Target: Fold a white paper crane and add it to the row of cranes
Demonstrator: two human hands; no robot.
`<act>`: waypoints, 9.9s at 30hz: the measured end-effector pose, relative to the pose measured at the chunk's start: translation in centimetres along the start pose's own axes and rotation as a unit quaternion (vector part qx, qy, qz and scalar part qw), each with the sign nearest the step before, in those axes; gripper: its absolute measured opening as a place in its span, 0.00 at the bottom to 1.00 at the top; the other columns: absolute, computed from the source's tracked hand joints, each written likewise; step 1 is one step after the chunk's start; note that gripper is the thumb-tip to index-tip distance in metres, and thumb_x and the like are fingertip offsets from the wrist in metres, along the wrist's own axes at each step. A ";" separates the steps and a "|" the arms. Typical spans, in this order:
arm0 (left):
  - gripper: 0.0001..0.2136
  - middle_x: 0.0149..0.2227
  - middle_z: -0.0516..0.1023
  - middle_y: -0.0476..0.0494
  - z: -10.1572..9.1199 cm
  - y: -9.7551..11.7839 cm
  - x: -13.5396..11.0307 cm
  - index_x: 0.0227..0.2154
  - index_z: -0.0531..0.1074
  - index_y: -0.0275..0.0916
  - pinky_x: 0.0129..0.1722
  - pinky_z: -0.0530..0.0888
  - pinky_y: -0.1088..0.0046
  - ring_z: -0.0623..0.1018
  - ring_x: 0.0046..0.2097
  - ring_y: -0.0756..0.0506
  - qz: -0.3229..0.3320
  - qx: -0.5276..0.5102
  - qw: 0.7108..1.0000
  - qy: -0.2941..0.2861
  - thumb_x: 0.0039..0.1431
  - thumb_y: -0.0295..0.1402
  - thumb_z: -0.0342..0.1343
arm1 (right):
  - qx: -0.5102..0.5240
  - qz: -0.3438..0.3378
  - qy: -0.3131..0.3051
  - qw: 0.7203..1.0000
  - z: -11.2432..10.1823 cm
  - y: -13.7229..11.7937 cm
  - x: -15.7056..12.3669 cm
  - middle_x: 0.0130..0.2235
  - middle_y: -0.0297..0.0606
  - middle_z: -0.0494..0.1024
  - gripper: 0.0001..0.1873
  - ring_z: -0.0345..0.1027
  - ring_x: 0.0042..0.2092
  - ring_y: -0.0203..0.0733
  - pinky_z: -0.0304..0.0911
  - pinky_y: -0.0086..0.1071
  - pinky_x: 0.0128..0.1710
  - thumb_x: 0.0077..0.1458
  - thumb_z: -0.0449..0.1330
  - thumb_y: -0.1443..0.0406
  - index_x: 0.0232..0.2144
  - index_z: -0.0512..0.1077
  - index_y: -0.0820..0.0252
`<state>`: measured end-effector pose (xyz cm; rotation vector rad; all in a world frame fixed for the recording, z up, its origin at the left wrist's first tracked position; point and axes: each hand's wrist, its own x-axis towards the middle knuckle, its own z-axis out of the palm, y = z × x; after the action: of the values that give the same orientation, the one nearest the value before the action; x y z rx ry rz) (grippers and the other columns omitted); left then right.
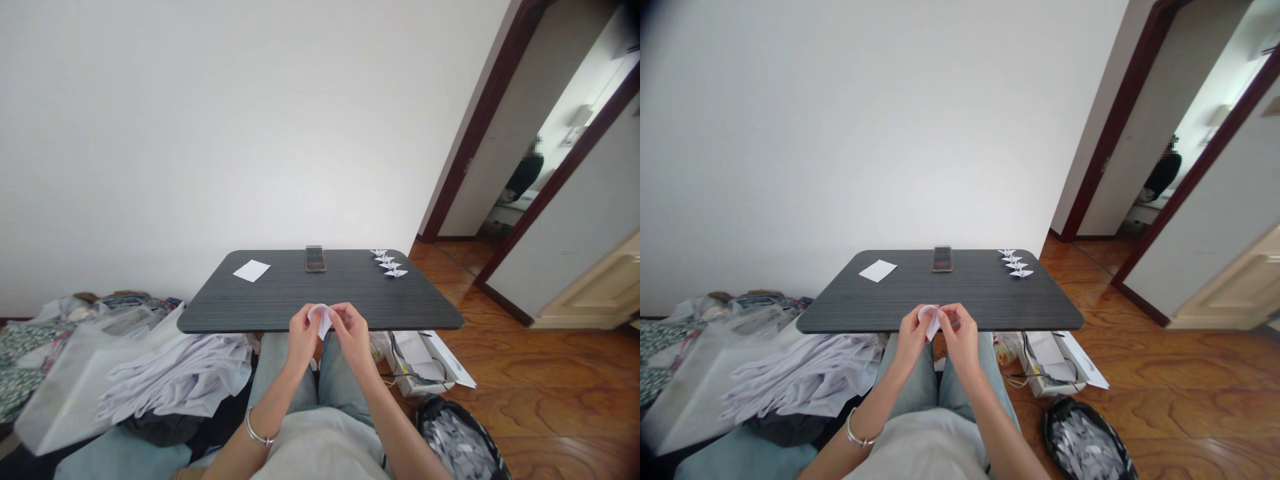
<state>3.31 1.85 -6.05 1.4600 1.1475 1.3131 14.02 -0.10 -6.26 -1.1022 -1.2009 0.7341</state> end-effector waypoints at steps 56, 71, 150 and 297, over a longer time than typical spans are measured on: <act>0.19 0.38 0.75 0.41 -0.5 0.2 -0.5 0.46 0.68 0.34 0.36 0.69 0.72 0.73 0.36 0.46 0.030 -0.064 0.992 -0.106 0.53 0.37 0.54 | 0.195 0.064 0.000 0.979 0.5 -0.2 -0.9 0.21 0.28 0.68 0.12 0.61 0.21 0.33 0.60 0.27 0.21 0.49 0.60 0.60 0.36 0.67 0.58; 0.24 0.28 0.72 0.49 -0.6 0.7 -0.2 0.48 0.65 0.36 0.26 0.67 0.76 0.69 0.26 0.51 -0.069 -0.162 0.972 -0.156 0.44 0.30 0.58 | 0.145 0.033 -0.009 0.989 0.0 1.2 -0.2 0.21 0.29 0.66 0.13 0.59 0.20 0.33 0.57 0.27 0.18 0.50 0.59 0.58 0.36 0.69 0.59; 0.20 0.25 0.70 0.52 -1.1 0.8 0.0 0.44 0.68 0.37 0.18 0.60 0.81 0.63 0.20 0.57 -0.083 -0.220 0.953 -0.192 0.47 0.37 0.61 | 0.170 0.025 -0.046 0.984 -0.8 0.1 -0.4 0.28 0.36 0.76 0.12 0.63 0.24 0.34 0.58 0.25 0.20 0.48 0.60 0.61 0.36 0.75 0.58; 0.19 0.26 0.71 0.49 -1.7 1.4 0.0 0.41 0.72 0.34 0.20 0.59 0.80 0.64 0.22 0.55 -0.054 -0.169 0.955 -0.238 0.45 0.36 0.63 | 0.033 -0.220 -0.024 0.975 -1.5 -1.3 0.9 0.25 0.33 0.65 0.04 0.59 0.28 0.37 0.54 0.31 0.26 0.52 0.59 0.65 0.27 0.73 0.57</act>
<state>1.73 1.58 -4.51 1.3368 0.6403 0.9492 15.56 -0.12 -4.75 -0.7287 -1.3906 0.4543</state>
